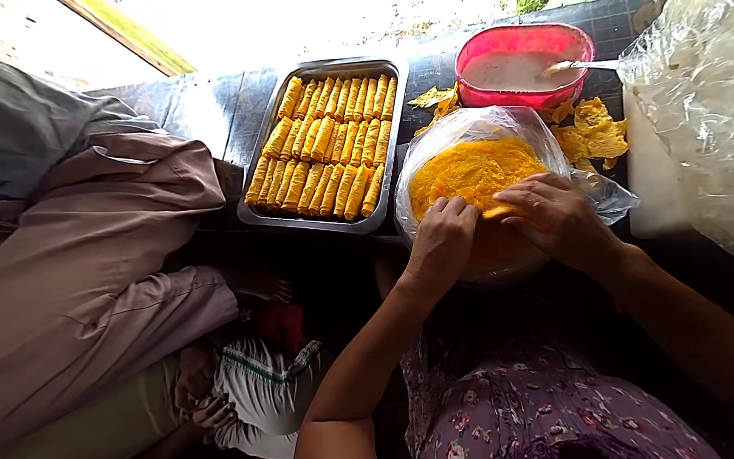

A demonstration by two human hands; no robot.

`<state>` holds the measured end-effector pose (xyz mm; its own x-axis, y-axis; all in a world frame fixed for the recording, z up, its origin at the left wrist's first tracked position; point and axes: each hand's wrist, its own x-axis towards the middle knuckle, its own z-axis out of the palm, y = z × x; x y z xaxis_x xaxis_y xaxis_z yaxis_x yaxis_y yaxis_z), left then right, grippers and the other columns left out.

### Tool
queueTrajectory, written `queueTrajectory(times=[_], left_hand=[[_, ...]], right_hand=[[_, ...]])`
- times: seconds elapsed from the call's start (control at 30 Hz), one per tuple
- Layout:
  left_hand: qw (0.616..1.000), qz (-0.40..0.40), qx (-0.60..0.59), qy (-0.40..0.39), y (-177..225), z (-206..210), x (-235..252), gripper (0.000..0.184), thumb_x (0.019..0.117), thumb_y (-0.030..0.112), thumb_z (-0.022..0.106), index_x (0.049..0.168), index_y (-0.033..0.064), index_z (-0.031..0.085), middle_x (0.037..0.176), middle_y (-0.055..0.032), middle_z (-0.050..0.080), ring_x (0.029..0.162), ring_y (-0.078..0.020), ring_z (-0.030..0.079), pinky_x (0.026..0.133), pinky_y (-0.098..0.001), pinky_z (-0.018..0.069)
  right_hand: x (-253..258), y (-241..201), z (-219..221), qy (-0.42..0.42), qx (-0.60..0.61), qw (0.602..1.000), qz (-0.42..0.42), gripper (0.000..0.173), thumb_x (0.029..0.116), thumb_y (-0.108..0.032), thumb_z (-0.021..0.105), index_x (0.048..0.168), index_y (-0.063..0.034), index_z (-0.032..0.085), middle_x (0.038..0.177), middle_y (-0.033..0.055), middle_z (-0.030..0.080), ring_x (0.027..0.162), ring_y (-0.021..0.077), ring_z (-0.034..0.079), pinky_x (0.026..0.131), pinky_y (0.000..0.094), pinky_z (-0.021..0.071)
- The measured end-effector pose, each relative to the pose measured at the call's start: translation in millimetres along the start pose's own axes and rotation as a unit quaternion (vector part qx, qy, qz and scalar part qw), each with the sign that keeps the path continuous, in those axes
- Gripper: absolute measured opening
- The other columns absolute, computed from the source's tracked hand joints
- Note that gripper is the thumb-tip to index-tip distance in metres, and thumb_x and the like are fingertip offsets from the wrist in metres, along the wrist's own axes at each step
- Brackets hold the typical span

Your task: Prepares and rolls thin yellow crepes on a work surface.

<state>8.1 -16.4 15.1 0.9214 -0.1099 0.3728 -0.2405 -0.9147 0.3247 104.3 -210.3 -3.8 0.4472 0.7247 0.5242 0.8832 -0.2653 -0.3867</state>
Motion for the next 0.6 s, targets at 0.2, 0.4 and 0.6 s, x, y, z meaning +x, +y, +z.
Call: queueTrajectory(times=[0.2, 0.4, 0.6], left_hand=[[0.997, 0.040, -0.060, 0.013, 8.4, 6.8, 10.8, 0.016, 0.0911, 0.009, 0.073, 0.104, 0.0011, 0.077, 0.099, -0.0148, 0.072, 0.096, -0.0306, 0.069, 0.086, -0.0389, 0.0561], [0.994, 0.042, -0.095, 0.032, 9.1, 19.7, 18.1, 0.017, 0.0892, 0.004, 0.073, 0.104, -0.0022, 0.072, 0.093, -0.0146, 0.073, 0.088, -0.0292, 0.070, 0.082, -0.0387, 0.0566], [0.993, 0.026, -0.107, 0.052, 9.0, 22.5, 13.4, 0.017, 0.0870, 0.003, 0.075, 0.102, -0.0018, 0.069, 0.091, -0.0134, 0.071, 0.085, -0.0271, 0.068, 0.080, -0.0363, 0.0556]], right_hand=[[-27.8, 11.5, -12.8, 0.068, -0.014, 0.996, 0.051, 0.026, 0.0963, -0.020, 0.065, 0.112, 0.0003, 0.072, 0.112, 0.0203, 0.071, 0.111, 0.0352, 0.066, 0.101, 0.0484, 0.0483], [-28.8, 6.9, -4.7, 0.094, -0.064, 0.993, 0.020, 0.026, 0.0997, -0.024, 0.063, 0.104, -0.0005, 0.074, 0.104, 0.0191, 0.072, 0.100, 0.0337, 0.068, 0.091, 0.0438, 0.0515], [-18.9, 1.1, -1.0, 0.083, -0.022, 0.995, 0.052, 0.018, 0.0960, -0.016, 0.066, 0.095, -0.0028, 0.077, 0.101, 0.0166, 0.073, 0.101, 0.0332, 0.068, 0.092, 0.0451, 0.0517]])
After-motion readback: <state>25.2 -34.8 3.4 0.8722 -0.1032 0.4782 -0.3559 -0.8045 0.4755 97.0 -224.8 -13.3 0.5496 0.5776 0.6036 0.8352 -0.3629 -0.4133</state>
